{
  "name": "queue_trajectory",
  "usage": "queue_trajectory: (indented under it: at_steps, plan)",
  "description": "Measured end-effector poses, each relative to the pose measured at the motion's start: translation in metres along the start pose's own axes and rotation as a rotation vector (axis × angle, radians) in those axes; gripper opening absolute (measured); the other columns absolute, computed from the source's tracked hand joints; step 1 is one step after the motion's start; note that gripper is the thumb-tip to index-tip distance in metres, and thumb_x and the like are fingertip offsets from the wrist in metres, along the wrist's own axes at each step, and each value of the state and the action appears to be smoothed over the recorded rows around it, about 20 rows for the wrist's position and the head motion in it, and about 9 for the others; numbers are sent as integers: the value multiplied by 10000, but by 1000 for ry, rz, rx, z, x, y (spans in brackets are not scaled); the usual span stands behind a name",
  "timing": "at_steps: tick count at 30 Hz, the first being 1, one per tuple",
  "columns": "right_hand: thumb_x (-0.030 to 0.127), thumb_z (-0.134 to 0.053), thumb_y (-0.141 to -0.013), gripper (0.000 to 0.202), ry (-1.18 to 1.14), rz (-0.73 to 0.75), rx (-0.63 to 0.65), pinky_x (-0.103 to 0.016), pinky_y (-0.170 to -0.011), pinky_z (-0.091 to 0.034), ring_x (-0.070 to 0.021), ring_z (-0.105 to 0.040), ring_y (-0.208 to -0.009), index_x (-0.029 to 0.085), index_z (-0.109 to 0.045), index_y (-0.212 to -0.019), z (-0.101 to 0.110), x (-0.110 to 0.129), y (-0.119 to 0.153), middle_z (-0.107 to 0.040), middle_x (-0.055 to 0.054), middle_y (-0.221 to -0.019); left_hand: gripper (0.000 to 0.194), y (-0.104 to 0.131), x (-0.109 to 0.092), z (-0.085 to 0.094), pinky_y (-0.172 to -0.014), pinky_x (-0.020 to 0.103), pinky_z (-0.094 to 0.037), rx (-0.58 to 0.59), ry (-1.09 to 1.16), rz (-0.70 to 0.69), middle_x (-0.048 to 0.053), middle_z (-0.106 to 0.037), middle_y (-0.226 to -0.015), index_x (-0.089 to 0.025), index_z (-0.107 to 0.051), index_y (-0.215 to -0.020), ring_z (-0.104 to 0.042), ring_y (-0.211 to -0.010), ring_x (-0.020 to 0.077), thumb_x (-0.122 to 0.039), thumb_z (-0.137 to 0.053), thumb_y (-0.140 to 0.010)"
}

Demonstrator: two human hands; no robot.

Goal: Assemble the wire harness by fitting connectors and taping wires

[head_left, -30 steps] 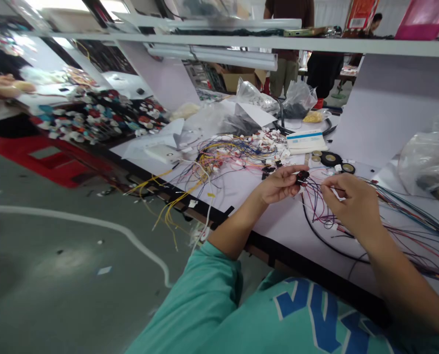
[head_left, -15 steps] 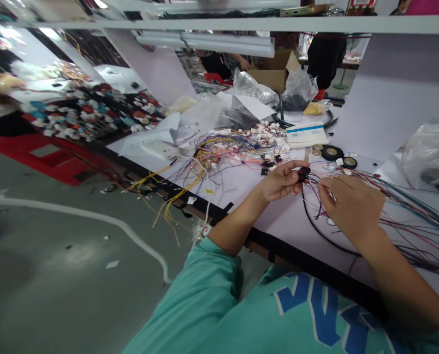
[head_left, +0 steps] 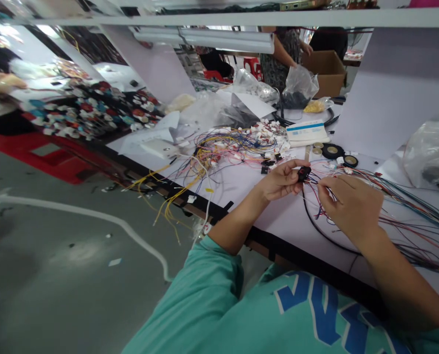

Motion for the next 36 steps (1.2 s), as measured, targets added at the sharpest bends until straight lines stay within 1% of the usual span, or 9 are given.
queue_trajectory:
  at_steps: [11, 15, 20, 24, 28, 32, 36]
  plan:
    - [181, -490, -805, 246, -27, -3, 18, -231, -509, -283, -104, -491, -529, 196, -643, -613, -1, 1, 0, -566, 14, -508, 461, 1, -1, 0, -412, 164, -464, 8, -4, -14, -56, -546, -516, -129, -585, -958, -589, -449, 113, -211, -832, -578]
    - [183, -481, -798, 259, -19, -14, 38, -232, -506, -280, -106, -487, -520, 201, -632, -588, -3, 0, 0, -558, 13, -498, 467, 1, 0, -1, -400, 160, -448, 10, -2, -3, -40, -573, -554, -131, -583, -965, -588, -451, 109, -214, -832, -579]
    - [174, -478, -800, 250, -47, 6, 27, -240, -508, -265, -106, -467, -515, 191, -636, -608, -3, 2, 0, -558, 9, -500, 456, 2, 3, 2, -413, 161, -454, -8, -14, 19, -43, -570, -565, -140, -578, -992, -596, -466, 111, -190, -810, -602]
    - [177, -476, -806, 254, -50, 19, 31, -238, -514, -270, -105, -477, -520, 192, -636, -609, -6, 4, 1, -566, 9, -505, 430, 2, 3, -2, -414, 162, -456, 24, -15, 4, -31, -594, -590, -137, -579, -988, -594, -456, 109, -190, -795, -620]
    - [183, -479, -803, 248, -38, 22, 17, -230, -511, -282, -103, -497, -523, 198, -640, -616, -7, 5, 2, -579, 17, -511, 431, 2, 1, -7, -418, 163, -461, 57, -9, -28, -29, -600, -584, -132, -582, -965, -594, -447, 109, -202, -809, -605]
    - [200, -480, -800, 256, -10, 9, 38, -232, -506, -281, -104, -500, -524, 205, -631, -594, -11, 4, 3, -575, 17, -505, 452, 1, 5, -5, -411, 164, -456, 30, -32, 3, -30, -605, -590, -139, -571, -976, -599, -449, 112, -208, -812, -600]
    - [195, -478, -804, 257, -27, 19, 28, -235, -509, -282, -104, -495, -529, 204, -628, -596, -11, 5, 3, -571, 16, -511, 492, 0, 6, -8, -393, 166, -454, 59, -8, -8, -17, -630, -612, -143, -573, -962, -594, -438, 113, -244, -841, -562]
Point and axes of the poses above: each hand's wrist, its own y-axis away from the middle knuckle, its own z-axis out of the back of the hand, x = y × z, the point moved 10 cm from there along -y, towards the middle knuckle
